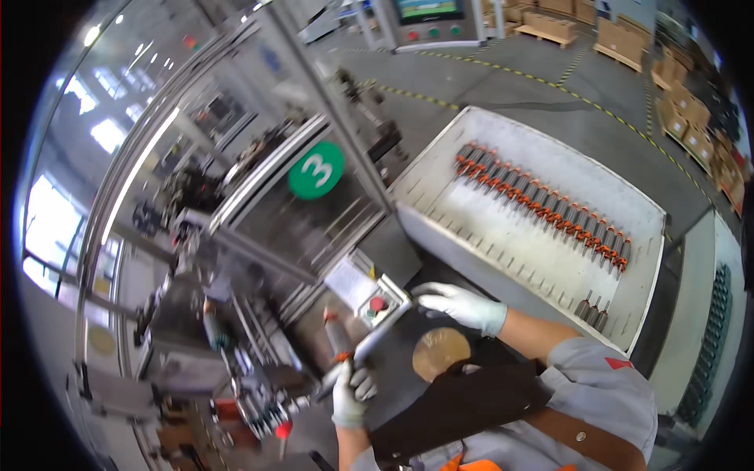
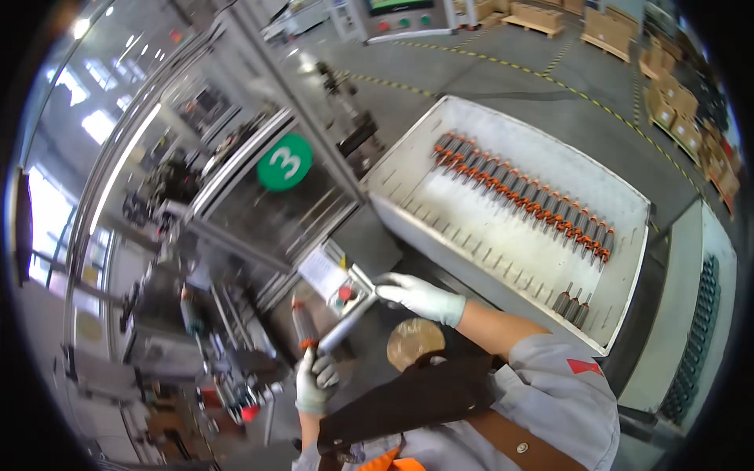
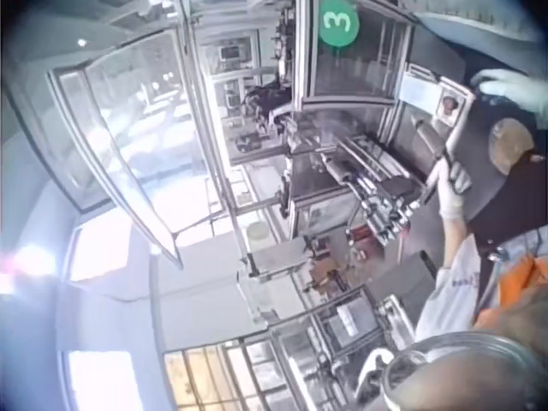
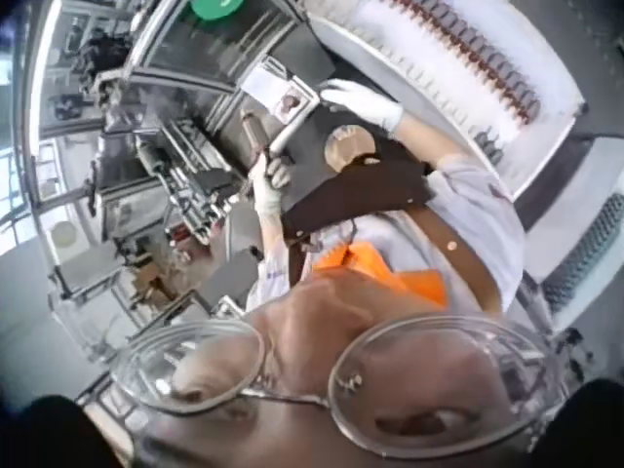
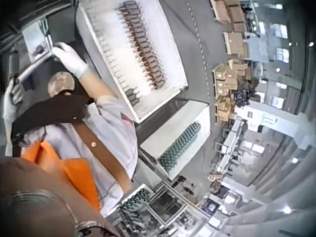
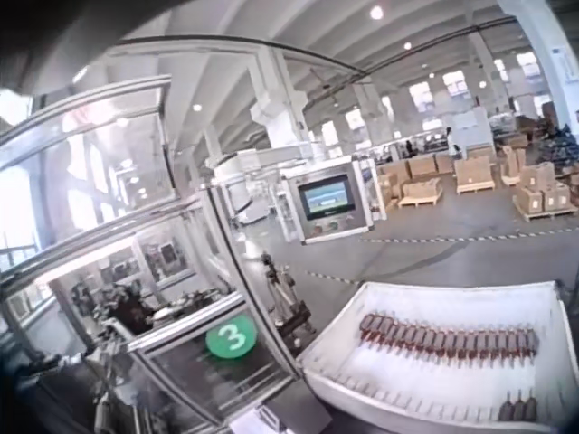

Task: The person loads motor armatures into a winding machine, operates the controls, and unloads the processed armatures into a storage cart before removing their gloves.

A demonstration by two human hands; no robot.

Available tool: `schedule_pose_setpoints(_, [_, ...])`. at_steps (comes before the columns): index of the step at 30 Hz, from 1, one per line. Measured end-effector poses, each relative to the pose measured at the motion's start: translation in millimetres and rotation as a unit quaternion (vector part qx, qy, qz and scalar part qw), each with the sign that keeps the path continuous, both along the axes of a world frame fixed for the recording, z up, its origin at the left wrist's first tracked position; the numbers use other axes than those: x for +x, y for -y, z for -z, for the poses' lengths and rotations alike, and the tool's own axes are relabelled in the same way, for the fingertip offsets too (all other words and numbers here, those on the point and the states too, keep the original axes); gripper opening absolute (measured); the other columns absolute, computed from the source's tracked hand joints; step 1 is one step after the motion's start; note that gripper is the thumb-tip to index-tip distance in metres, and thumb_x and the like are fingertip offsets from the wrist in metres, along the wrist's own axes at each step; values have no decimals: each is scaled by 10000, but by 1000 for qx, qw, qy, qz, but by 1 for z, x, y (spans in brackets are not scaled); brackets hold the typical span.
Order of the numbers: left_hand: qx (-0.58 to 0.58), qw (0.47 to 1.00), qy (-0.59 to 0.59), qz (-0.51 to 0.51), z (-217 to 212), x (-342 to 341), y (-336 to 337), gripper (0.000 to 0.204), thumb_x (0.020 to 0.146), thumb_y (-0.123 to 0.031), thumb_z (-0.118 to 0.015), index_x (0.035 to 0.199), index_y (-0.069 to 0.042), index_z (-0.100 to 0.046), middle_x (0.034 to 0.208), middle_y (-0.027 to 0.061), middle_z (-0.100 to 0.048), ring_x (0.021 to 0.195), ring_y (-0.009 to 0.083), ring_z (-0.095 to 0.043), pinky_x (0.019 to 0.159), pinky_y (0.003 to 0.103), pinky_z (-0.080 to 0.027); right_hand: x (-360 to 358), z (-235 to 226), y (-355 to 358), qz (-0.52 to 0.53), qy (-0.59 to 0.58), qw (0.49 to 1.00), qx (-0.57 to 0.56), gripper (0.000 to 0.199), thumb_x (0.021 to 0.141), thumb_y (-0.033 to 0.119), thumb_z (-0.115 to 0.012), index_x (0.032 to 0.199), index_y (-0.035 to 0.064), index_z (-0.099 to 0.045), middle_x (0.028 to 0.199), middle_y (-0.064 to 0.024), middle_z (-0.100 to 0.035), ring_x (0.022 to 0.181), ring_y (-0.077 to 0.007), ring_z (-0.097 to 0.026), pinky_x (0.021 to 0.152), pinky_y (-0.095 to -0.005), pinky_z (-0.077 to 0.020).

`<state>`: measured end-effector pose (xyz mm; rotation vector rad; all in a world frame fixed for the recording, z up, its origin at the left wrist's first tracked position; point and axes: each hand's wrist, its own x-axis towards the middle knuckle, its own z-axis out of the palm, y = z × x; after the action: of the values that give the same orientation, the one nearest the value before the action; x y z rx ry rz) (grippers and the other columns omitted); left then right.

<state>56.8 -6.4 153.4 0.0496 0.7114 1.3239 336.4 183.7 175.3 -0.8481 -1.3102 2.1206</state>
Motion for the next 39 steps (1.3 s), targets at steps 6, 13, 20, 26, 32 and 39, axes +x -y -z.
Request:
schedule_pose_setpoints(6, [78, 990, -22, 116, -93, 56, 20, 321, 1036, -418, -501, 966, -105, -513, 564, -81, -333, 418, 63, -281, 440, 248, -235, -64, -62, 44, -78, -217, 972, -36, 528, 1010, 276, -582, 1458, 46, -425, 1276, -53, -589, 1167, -152, -567, 1007, -325, -466])
schedule_pose_setpoints(13, [237, 928, -38, 287, -139, 69, 42, 445, 1005, -465, -550, 956, -24, -521, 535, -39, -373, 405, 68, -322, 421, 234, -270, -52, -138, 93, -124, -362, 909, -168, 648, 975, 309, -631, 1492, 28, -360, 1296, -110, -582, 1172, -189, -591, 1047, -348, -454])
schedule_pose_setpoints(20, [273, 889, -123, 346, -152, 66, 52, 548, 976, -516, -575, 1031, 29, -551, 580, 24, -490, 438, 84, -448, 404, 222, -299, -48, -136, 104, -109, -286, 952, 7, 831, 911, 449, -692, 1488, -26, -329, 1296, -92, -580, 1190, -170, -577, 1044, -333, -452])
schedule_pose_setpoints(26, [275, 881, -112, 369, -151, 66, 54, 574, 972, -514, -584, 1082, 49, -561, 622, 55, -547, 469, 91, -503, 408, 215, -317, -55, -136, 104, -125, -304, 944, 30, 862, 900, 474, -698, 1487, -36, -325, 1299, -93, -577, 1200, -163, -569, 1043, -328, -450])
schedule_pose_setpoints(32, [248, 899, -98, 346, -157, 55, 55, 609, 920, -478, -672, 1053, 108, -573, 736, 119, -583, 452, 135, -517, 379, 237, -343, -58, -166, 110, -108, -265, 956, -69, 870, 897, 477, -698, 1477, -53, -327, 1314, -113, -570, 1198, -180, -575, 1036, -331, -457])
schedule_pose_setpoints(39, [257, 902, -73, 339, -156, 51, 54, 613, 904, -448, -709, 1036, 137, -579, 810, 161, -612, 443, 156, -524, 364, 249, -359, -60, -157, 100, -127, -251, 959, 32, 682, 977, 366, -596, 1471, -36, -351, 1345, -177, -561, 1223, -253, -582, 1063, -389, -451])
